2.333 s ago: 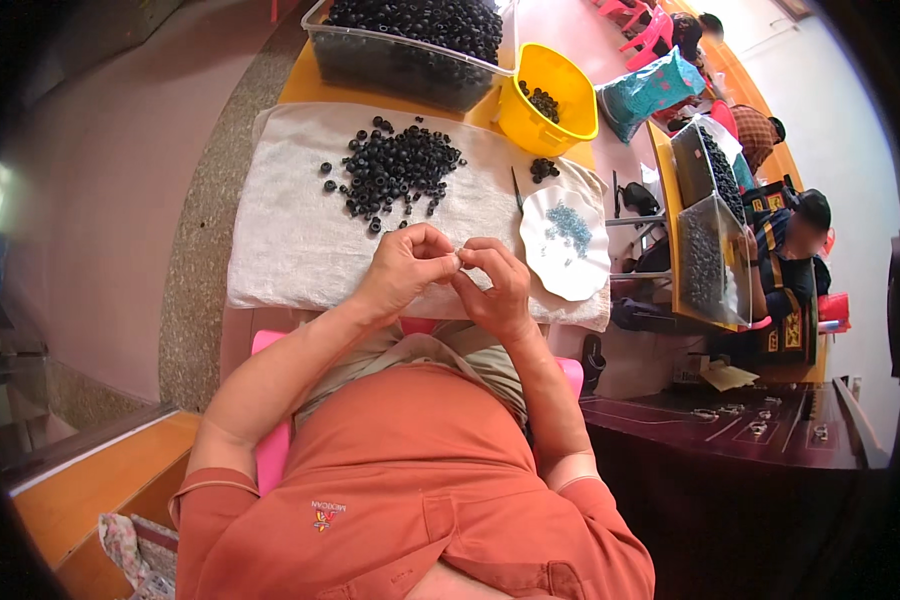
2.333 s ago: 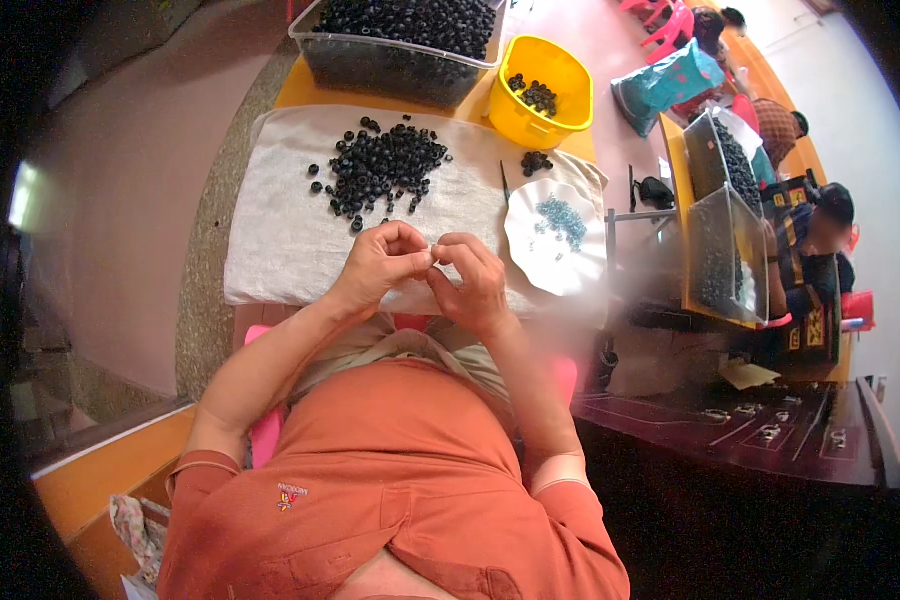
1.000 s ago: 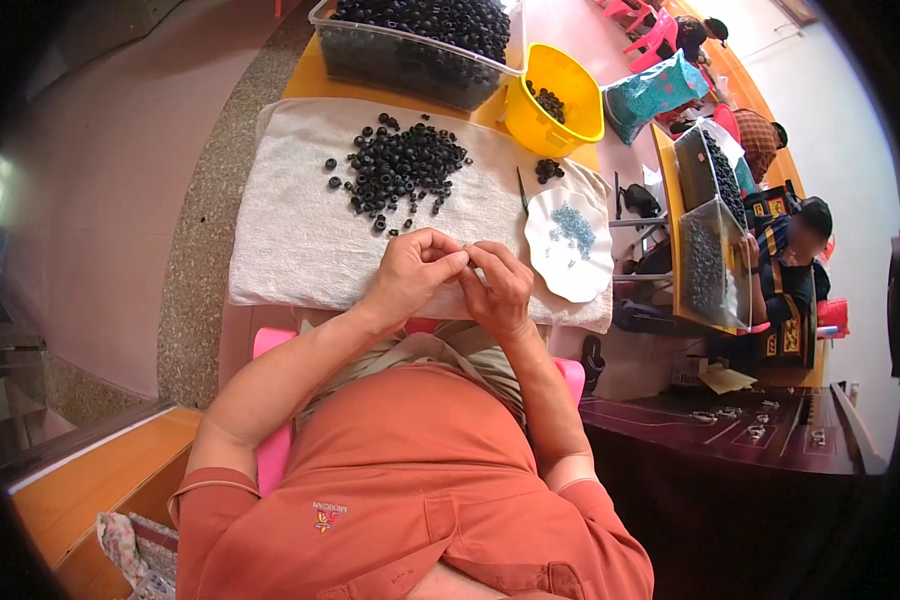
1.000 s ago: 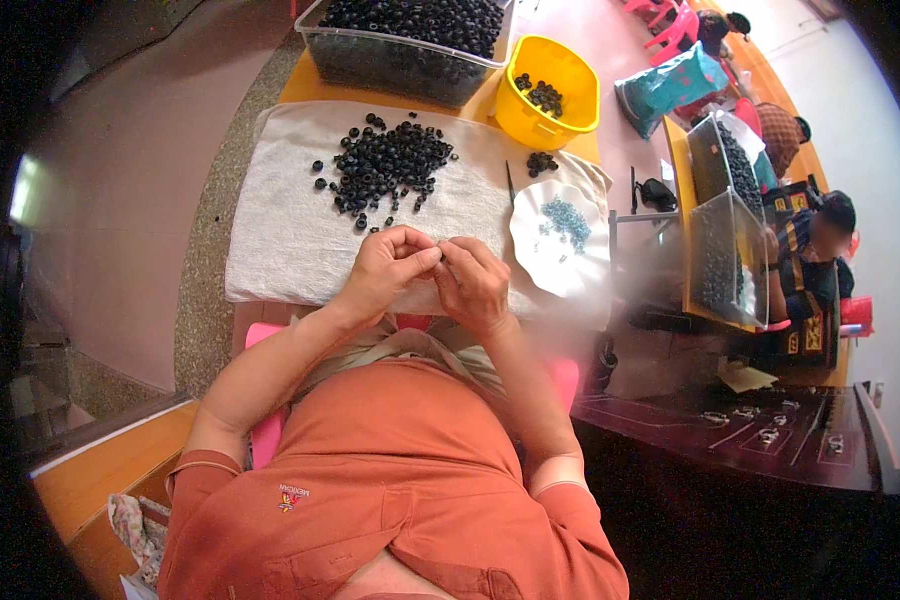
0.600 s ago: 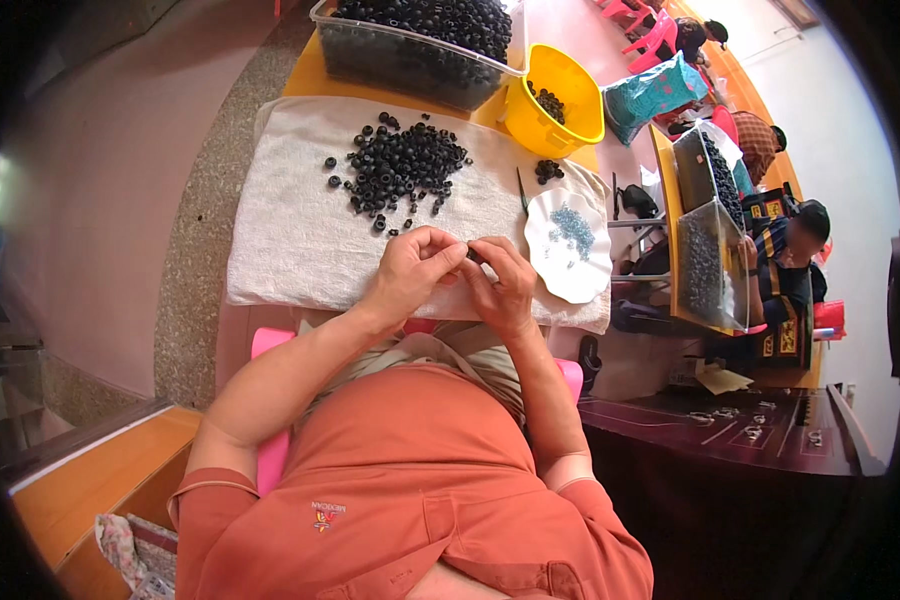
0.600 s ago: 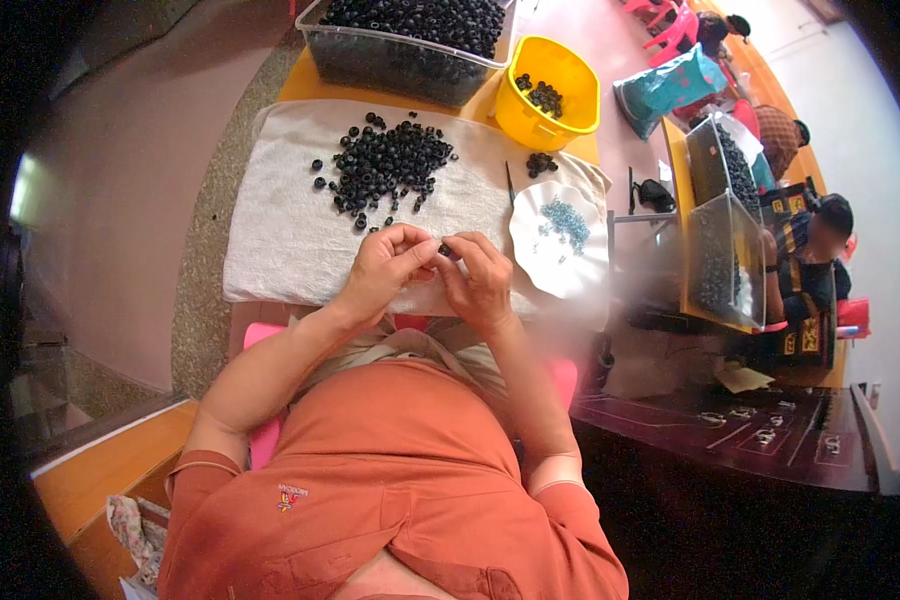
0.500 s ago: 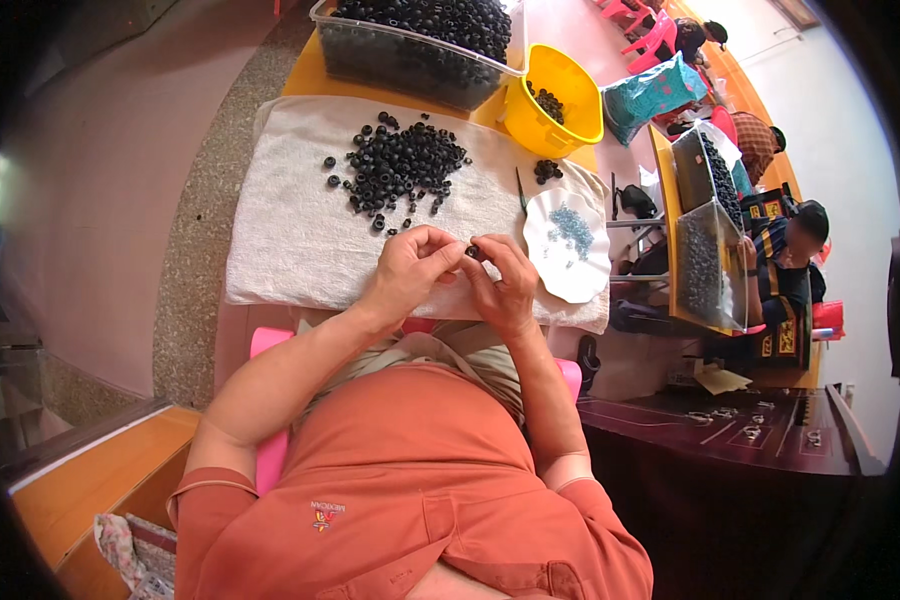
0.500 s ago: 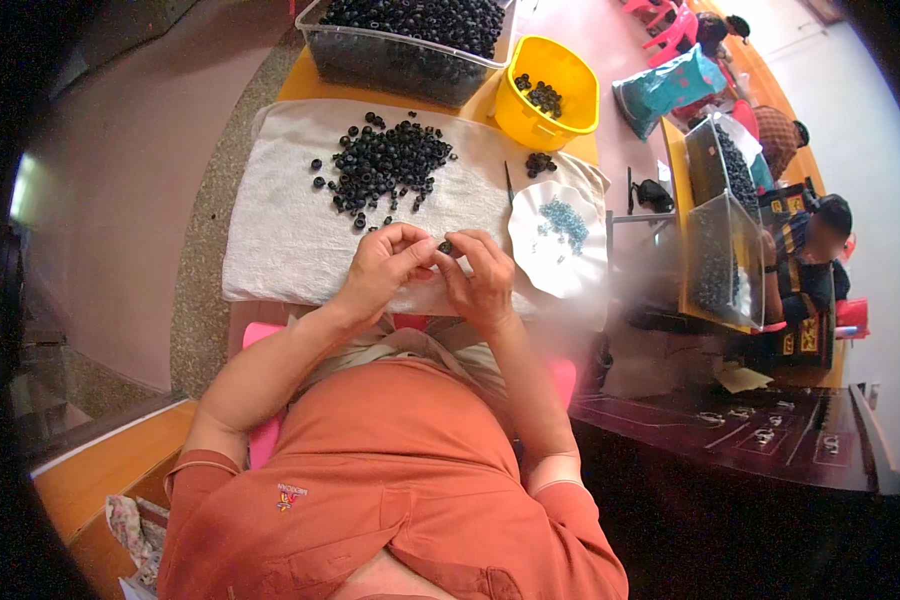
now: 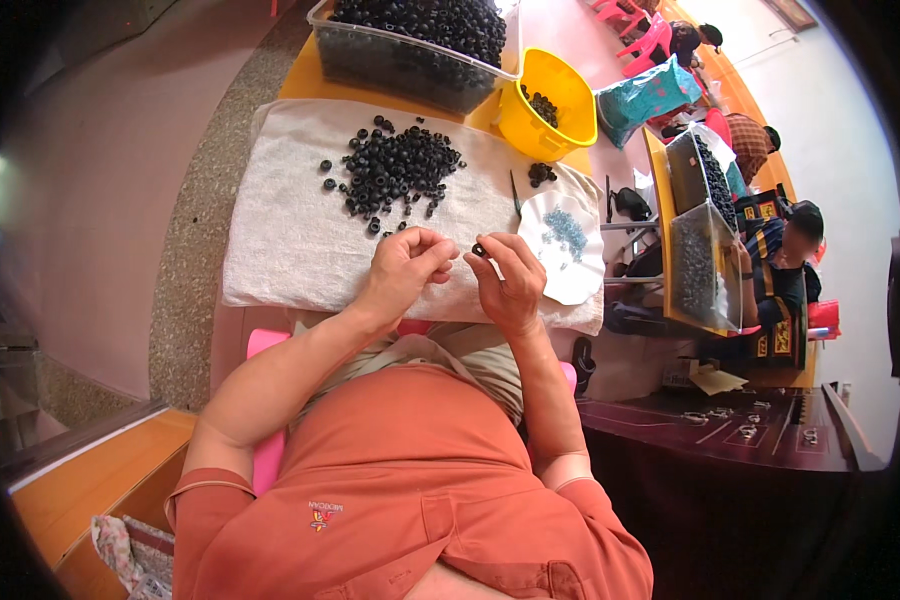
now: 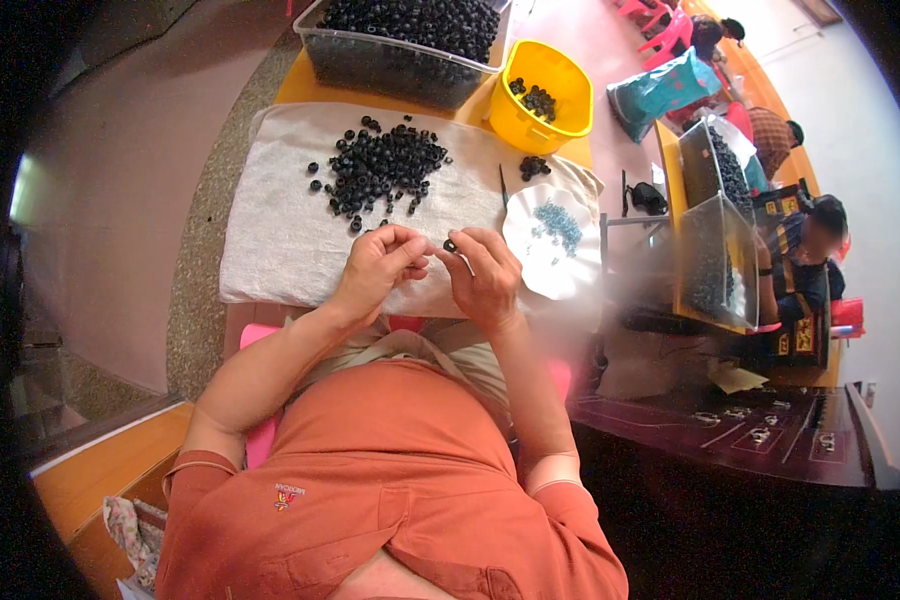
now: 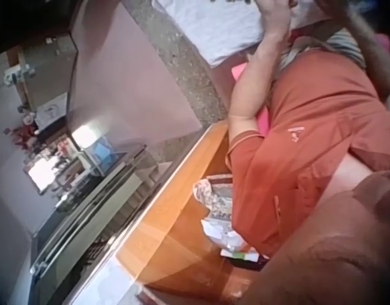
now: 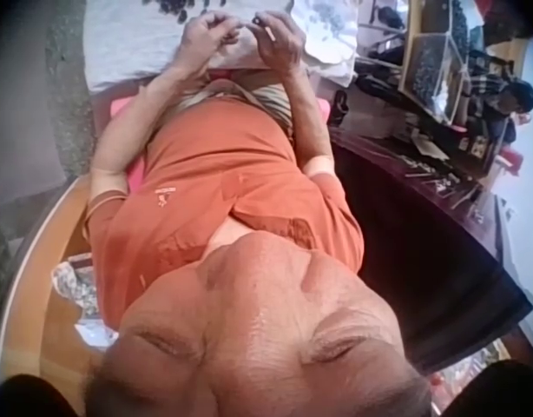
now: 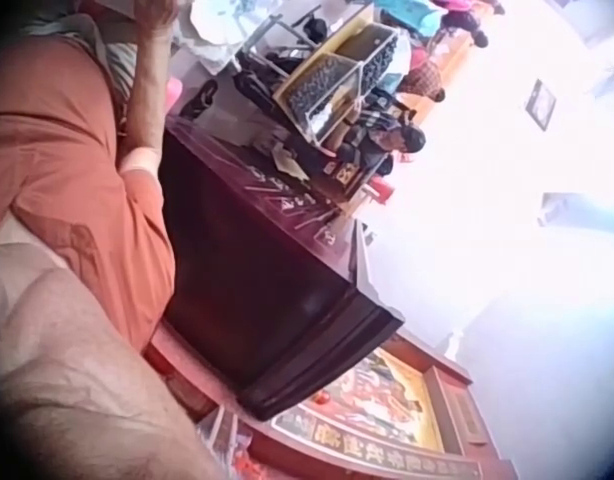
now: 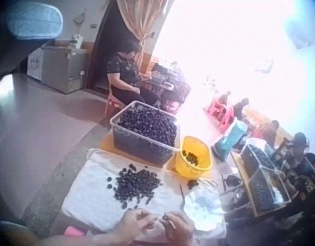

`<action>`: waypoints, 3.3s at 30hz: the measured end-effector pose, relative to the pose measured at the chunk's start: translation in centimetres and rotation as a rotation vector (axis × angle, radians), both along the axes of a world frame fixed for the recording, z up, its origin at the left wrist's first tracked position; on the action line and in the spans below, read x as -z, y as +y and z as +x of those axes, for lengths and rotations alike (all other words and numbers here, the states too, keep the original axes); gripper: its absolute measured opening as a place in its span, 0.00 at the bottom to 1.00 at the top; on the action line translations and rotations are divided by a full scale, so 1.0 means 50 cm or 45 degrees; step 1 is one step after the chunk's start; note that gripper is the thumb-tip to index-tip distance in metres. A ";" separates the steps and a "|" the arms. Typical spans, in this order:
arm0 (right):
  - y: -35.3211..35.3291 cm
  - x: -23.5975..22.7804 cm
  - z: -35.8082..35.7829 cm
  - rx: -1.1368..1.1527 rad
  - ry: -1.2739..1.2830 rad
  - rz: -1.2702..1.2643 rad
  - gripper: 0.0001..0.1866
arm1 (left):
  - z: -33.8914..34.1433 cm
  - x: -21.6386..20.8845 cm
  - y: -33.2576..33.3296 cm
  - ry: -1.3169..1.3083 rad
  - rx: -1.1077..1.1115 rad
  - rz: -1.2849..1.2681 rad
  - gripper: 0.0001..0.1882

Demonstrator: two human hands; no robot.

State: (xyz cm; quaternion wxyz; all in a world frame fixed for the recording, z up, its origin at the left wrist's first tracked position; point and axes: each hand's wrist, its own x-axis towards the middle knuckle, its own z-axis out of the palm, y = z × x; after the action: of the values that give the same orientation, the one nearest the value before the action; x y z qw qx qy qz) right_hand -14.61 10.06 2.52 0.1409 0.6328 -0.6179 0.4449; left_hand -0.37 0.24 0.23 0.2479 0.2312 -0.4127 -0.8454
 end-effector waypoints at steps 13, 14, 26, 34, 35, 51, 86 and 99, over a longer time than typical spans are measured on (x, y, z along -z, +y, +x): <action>0.002 0.003 -0.001 -0.005 0.023 0.035 0.17 | 0.002 -0.001 -0.003 -0.016 0.034 -0.026 0.08; 0.000 -0.001 -0.002 -0.007 0.026 0.034 0.17 | 0.004 -0.002 -0.002 -0.021 0.034 -0.026 0.08; -0.150 -0.158 -0.241 0.423 0.101 -0.134 0.14 | 0.005 0.007 0.002 -0.018 0.040 -0.038 0.07; -0.179 -0.099 -0.259 0.317 0.062 0.277 0.11 | 0.007 0.003 0.003 0.001 0.054 -0.054 0.06; -0.176 -0.084 -0.220 0.207 -0.037 0.403 0.10 | 0.008 0.006 0.005 0.011 0.061 -0.079 0.06; -0.205 -0.023 -0.046 0.008 0.291 0.738 0.11 | 0.002 0.018 0.026 -0.045 0.018 -0.357 0.06; -0.084 -0.019 -0.032 -0.212 -0.808 0.695 0.09 | 0.012 -0.013 0.009 0.014 -0.064 0.119 0.07; -0.020 -0.002 -0.017 -0.384 -0.899 0.614 0.09 | 0.014 -0.012 0.006 0.149 0.018 0.303 0.05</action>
State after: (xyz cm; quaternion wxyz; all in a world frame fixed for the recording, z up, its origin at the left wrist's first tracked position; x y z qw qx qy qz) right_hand -15.45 9.07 2.60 -0.2962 0.5400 -0.6149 0.4925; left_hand 0.35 0.53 0.81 0.2363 0.2063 -0.2961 -0.9022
